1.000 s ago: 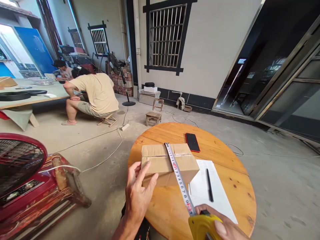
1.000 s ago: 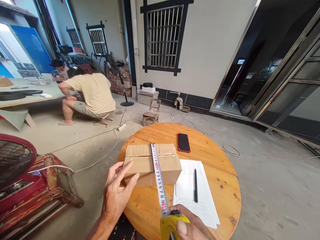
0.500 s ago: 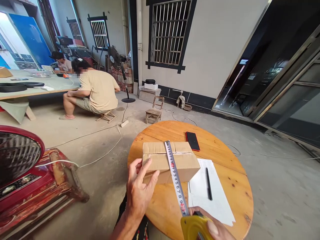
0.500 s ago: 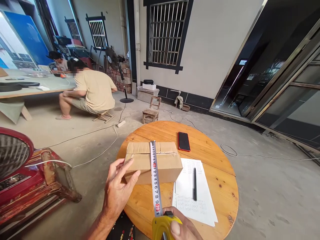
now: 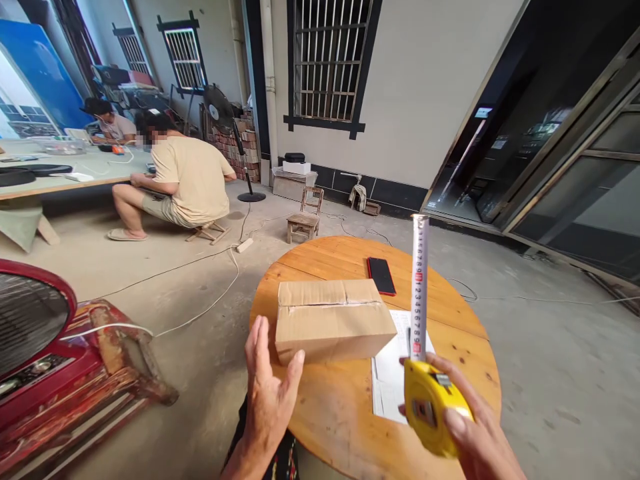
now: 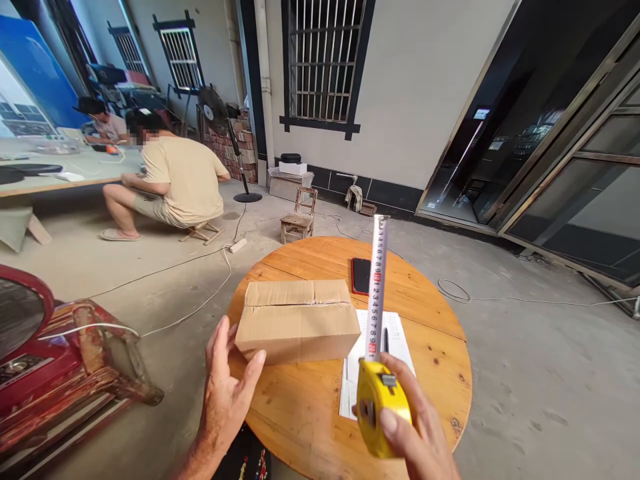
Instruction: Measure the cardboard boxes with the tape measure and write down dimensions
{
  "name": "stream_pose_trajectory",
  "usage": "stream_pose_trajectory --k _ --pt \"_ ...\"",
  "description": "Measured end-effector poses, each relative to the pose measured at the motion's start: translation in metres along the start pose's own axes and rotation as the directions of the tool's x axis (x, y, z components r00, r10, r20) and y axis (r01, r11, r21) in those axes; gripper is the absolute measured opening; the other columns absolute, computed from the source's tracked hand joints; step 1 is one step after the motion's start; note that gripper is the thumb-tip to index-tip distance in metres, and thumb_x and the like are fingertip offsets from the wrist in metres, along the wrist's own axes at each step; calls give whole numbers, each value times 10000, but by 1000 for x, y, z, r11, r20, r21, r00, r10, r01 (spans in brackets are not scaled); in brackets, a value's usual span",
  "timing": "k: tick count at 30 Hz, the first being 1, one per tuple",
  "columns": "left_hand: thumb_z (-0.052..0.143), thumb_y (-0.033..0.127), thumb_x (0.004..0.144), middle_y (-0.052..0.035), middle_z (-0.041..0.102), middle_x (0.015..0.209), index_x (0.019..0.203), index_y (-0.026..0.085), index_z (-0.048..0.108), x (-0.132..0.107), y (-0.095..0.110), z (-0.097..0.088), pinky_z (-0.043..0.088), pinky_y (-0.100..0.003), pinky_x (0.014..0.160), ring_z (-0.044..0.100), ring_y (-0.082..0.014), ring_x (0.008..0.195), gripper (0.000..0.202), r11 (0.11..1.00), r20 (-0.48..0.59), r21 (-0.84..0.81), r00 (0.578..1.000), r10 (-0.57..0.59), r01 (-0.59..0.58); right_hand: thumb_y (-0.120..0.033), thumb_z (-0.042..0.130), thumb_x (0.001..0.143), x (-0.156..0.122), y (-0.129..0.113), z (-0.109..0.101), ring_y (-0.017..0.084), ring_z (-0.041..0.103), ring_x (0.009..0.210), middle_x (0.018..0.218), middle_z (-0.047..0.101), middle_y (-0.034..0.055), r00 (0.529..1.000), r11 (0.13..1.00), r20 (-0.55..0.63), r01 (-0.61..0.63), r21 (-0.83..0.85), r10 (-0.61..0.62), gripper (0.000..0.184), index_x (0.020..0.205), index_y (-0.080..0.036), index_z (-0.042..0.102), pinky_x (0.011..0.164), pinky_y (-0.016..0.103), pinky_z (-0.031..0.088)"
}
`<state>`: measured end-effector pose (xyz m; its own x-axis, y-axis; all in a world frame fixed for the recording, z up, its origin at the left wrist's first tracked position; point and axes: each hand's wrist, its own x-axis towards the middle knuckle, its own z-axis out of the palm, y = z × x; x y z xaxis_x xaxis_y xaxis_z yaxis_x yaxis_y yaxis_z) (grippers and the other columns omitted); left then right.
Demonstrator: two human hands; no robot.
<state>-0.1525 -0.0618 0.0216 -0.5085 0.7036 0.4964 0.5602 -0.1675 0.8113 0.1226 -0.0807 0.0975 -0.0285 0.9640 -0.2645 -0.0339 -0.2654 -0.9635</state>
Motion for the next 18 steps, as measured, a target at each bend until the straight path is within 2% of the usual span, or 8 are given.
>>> stream_pose_trajectory --k 1,3,5,6,8,12,16,18 --pt "587 435 897 -135 387 1510 1533 261 202 -2 -5 0 409 -451 1089 445 -292 1350 764 994 50 -48 994 -98 101 -696 705 643 10 -1 -2 343 711 904 1309 596 118 999 999 -14 33 -15 -33 852 1347 -311 420 714 419 541" --pt "547 493 905 -130 489 1445 1534 258 185 -4 -15 -1 470 -416 1023 533 -271 1278 763 954 187 -114 949 -254 278 -668 712 657 28 0 0 330 720 846 1162 648 102 997 997 9 75 -15 -74 797 1302 -287 441 616 372 526" --pt "521 540 899 -125 588 1343 1502 242 278 -2 -19 -4 510 -411 961 594 -276 1203 715 927 293 -90 900 -324 364 -632 708 689 39 1 6 309 724 806 998 669 72 993 995 59 95 31 -97 738 1276 -267 449 546 320 496" --pt "516 553 893 -125 615 1304 1476 232 337 0 -18 -7 518 -418 943 609 -286 1179 689 926 310 -56 889 -338 372 -612 705 707 41 0 11 297 725 791 945 669 60 990 993 87 104 60 -108 709 1269 -263 452 522 298 482" --pt "517 558 886 -130 617 1301 1448 225 394 6 -11 -15 517 -436 940 613 -302 1166 665 936 269 6 901 -340 351 -576 704 729 44 -5 19 276 726 767 908 667 52 980 985 140 128 111 -144 663 1256 -257 458 495 271 471" --pt "524 536 885 -113 552 1393 1502 261 314 17 6 -32 479 -464 1001 583 -298 1206 708 963 154 77 951 -268 259 -553 692 764 61 -28 33 249 721 706 883 668 49 951 971 219 186 149 -216 583 1208 -242 477 463 254 485" --pt "537 474 889 -122 583 1342 1474 227 375 20 7 -35 479 -472 1004 570 -296 1212 655 988 169 149 983 -71 45 -523 652 821 89 -53 48 220 703 660 848 652 45 936 962 240 221 161 -256 481 1146 -194 518 415 222 458" --pt "554 436 889 -126 579 1341 1414 214 465 19 2 -33 484 -464 1005 557 -296 1225 577 982 184 167 981 58 -90 -507 644 838 88 -59 55 219 705 687 893 656 59 936 965 247 220 143 -250 478 1166 -184 515 419 213 460"
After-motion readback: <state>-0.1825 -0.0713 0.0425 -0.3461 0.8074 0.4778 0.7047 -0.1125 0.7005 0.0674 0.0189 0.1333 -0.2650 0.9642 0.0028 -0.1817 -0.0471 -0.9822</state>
